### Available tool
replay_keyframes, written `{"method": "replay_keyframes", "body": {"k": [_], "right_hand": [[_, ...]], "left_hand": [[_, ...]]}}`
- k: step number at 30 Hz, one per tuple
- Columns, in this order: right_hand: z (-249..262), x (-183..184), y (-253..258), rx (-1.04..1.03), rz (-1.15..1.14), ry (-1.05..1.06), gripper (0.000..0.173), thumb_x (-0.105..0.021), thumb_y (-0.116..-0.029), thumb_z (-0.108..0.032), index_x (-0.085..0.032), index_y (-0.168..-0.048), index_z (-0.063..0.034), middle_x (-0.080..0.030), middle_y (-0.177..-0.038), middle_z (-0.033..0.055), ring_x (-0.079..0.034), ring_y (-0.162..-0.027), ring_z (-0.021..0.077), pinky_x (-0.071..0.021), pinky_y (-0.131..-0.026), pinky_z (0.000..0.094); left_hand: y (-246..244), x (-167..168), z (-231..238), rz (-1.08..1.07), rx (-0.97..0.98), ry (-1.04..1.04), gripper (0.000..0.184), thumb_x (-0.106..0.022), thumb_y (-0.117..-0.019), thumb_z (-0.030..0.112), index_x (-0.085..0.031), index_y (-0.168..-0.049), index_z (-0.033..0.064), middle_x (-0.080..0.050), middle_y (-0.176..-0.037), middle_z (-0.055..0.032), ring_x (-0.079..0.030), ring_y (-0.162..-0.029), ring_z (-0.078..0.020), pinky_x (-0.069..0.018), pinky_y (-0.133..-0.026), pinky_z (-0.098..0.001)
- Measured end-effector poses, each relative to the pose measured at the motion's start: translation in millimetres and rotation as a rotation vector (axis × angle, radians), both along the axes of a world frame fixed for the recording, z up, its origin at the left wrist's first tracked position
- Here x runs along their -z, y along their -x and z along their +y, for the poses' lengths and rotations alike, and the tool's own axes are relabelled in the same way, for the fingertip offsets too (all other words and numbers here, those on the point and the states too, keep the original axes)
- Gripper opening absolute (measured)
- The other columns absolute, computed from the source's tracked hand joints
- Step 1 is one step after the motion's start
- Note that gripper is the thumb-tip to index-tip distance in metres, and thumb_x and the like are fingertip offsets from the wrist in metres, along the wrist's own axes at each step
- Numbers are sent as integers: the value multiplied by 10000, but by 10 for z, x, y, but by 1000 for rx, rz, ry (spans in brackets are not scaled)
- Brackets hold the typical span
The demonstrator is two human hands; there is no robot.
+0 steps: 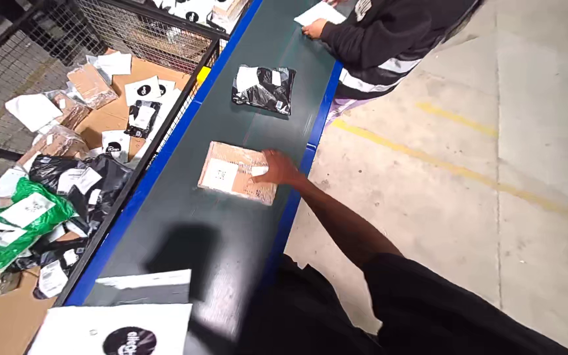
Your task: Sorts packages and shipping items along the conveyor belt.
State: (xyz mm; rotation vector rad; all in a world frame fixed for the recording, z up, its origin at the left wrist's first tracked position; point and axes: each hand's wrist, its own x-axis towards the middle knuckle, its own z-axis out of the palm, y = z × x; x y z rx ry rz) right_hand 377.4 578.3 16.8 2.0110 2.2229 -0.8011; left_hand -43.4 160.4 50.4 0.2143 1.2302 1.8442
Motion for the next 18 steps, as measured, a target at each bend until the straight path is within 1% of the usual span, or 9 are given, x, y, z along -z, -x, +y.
{"method": "replay_keyframes", "body": {"k": [3,6,8,10,11,12,14,17,18], "right_hand": [[-909,-131,289,140,-32,71,1276,-716,-529,-914,-475,-1415,-28,-631,-1282,224,-643,-1131,412,-543,-838,634],[-1669,-211,682,145,-15,96,1248,-692,-560,-925,-481,-1404,-30,-655,-1238,207,-659,-1098,393,-537,-867,621],[-2094,-222,905,95,97,81,1022,-708,-700,-813,-542,-1362,-51,-680,-1213,160,-671,-1083,346,-528,-907,603],[-2401,-170,1069,52,345,96,629,-707,-856,-626,-624,-1171,-88,-717,-1112,83,-692,-1027,257,-551,-886,531],[-2482,-138,1115,38,476,148,567,-711,-878,-594,-645,-1131,-92,-721,-1088,74,-694,-1015,237,-557,-882,514],[-2540,-117,1150,18,543,221,606,-729,-857,-610,-645,-1171,-99,-716,-1090,73,-689,-1017,230,-556,-891,514],[-2688,-46,1220,-47,552,391,746,-773,-829,-575,-578,-1366,-96,-692,-1201,127,-671,-1107,270,-538,-973,537],[-2951,112,1363,-74,567,526,660,-748,-879,-511,-594,-1350,-77,-597,-1313,233,-575,-1229,360,-477,-1027,563],[-3004,91,1407,-30,619,538,658,-745,-878,-531,-594,-1344,-92,-598,-1325,215,-578,-1238,334,-488,-1032,543]], "left_hand": [[-424,447,-358,-164,211,14,296,-579,-1017,398,-712,-1247,269,-741,-1193,71,-685,-1128,-65,-571,-990,-328],[-846,571,-333,-410,244,-15,339,-685,-945,384,-736,-1219,191,-758,-1160,-24,-718,-1087,-136,-591,-956,-372],[-1029,706,-277,-489,222,12,413,-772,-882,346,-712,-1222,120,-749,-1155,-104,-727,-1069,-207,-601,-938,-421],[-1066,742,-304,-466,176,63,474,-789,-860,337,-666,-1242,83,-740,-1145,-133,-733,-1044,-229,-613,-910,-444],[-1020,747,-378,-451,159,67,486,-787,-861,345,-656,-1253,89,-739,-1148,-125,-731,-1044,-219,-614,-908,-442],[-943,750,-479,-444,148,59,485,-788,-858,357,-664,-1254,106,-743,-1146,-112,-732,-1043,-208,-615,-906,-435],[-757,762,-737,-430,135,44,490,-808,-836,359,-675,-1243,119,-747,-1136,-103,-733,-1040,-203,-615,-902,-430],[-522,770,-992,-402,160,-6,475,-805,-839,361,-688,-1228,114,-746,-1139,-104,-731,-1045,-199,-613,-907,-419],[-465,751,-1036,-389,166,-37,463,-799,-844,365,-698,-1221,116,-748,-1138,-102,-732,-1044,-195,-614,-907,-413]]}}
